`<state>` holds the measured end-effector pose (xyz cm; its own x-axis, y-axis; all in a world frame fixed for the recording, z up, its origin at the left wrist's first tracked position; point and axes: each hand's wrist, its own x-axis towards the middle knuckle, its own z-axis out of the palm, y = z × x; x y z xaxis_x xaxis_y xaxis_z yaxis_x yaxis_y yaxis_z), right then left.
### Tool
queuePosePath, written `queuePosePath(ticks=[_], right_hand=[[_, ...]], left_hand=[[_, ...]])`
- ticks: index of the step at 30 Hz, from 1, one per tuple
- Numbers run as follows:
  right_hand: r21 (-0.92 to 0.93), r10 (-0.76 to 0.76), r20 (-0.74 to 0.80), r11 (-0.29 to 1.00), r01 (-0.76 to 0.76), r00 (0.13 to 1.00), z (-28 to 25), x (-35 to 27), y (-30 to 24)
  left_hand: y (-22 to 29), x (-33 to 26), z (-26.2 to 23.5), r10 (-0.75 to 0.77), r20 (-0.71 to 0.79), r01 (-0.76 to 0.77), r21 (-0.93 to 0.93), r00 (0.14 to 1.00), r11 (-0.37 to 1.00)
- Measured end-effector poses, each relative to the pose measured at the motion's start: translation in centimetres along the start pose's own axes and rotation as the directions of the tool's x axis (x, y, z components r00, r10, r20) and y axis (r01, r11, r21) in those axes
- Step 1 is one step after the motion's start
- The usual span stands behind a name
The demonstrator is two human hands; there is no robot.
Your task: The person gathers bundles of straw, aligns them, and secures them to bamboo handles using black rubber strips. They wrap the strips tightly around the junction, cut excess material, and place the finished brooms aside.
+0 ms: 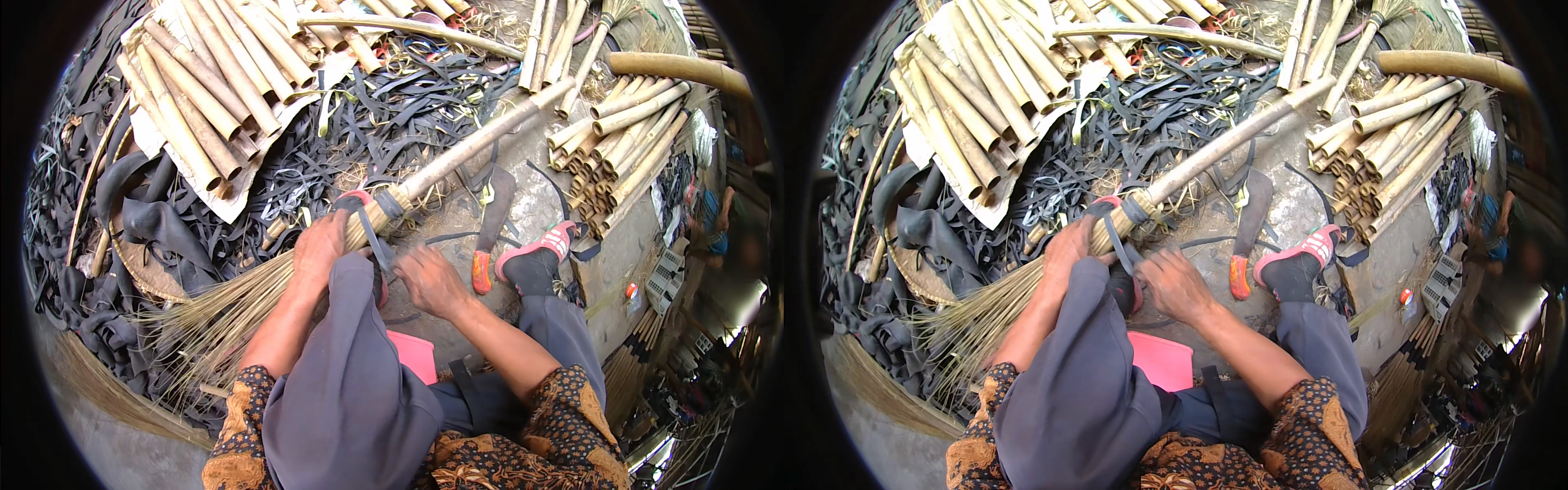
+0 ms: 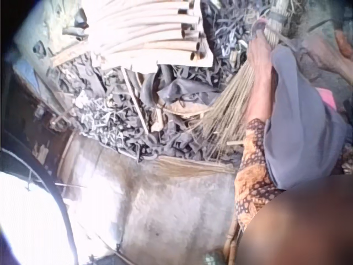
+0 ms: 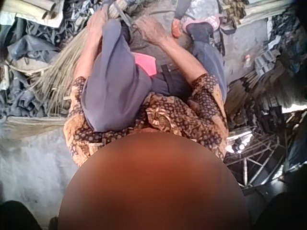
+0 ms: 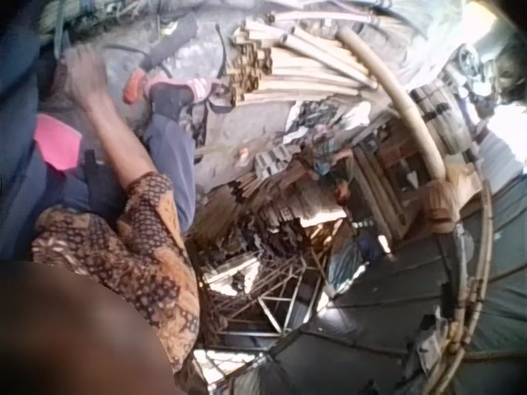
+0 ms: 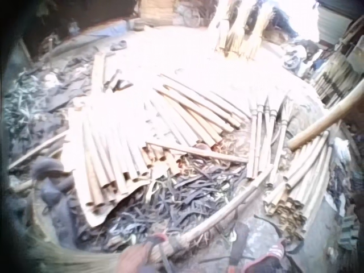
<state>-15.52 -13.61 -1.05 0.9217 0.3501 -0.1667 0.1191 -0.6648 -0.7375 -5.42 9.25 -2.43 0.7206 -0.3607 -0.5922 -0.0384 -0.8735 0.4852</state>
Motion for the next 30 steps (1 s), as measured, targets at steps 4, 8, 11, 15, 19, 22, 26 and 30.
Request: queuePosePath(ticks=[4, 8, 11, 15, 19, 22, 26, 30], right_hand=[[-0.229, 0.276, 0.484, 0.956, -0.185, 0.831, -0.8, -8.8, 3.4], [-0.64, 0.624, 0.608, 0.751, -0.163, 0.491, -2.2, -11.6, 7.0], [-0.42, 0.517, 0.078, 0.793, -0.442, 0.853, -2.6, -9.5, 8.5], [-0.345, 0.465, -0.099, 0.813, -0.469, 0.88, -0.6, -5.4, 10.2], [-0.467, 0.448, -0.072, 0.774, -0.427, 0.891, 2.0, -4.2, 11.6], [-0.493, 0.463, -0.051, 0.759, -0.425, 0.885, 2.5, -4.7, 11.9], [-0.459, 0.369, -0.064, 0.814, -0.356, 0.927, 1.5, -4.4, 10.7], [0.165, 0.578, 0.055, 0.799, -0.578, 0.814, 0.0, -1.7, 6.6]], left_hand=[[0.0, 0.4, -1.6, -0.029, 0.003, 0.03, -0.028, 1.0, 0.999], [1.0, 0.6, -2.5, -0.07, 0.057, 0.07, -0.006, 0.996, 0.997], [2.1, 0.6, -2.0, -0.065, 0.099, 0.065, 0.006, 0.993, 0.998], [3.1, 0.6, -1.0, -0.069, 0.101, 0.066, 0.028, 0.993, 0.997], [3.2, 0.5, -0.4, -0.064, 0.08, 0.062, 0.024, 0.995, 0.998], [3.2, 0.5, -0.1, -0.037, 0.009, 0.037, 0.025, 0.999, 0.999], [3.1, 0.9, -0.1, -0.097, 0.017, 0.096, 0.053, 0.995, 0.994], [3.0, 0.8, -0.3, -0.062, 0.048, 0.052, 0.189, 0.997, 0.981]])
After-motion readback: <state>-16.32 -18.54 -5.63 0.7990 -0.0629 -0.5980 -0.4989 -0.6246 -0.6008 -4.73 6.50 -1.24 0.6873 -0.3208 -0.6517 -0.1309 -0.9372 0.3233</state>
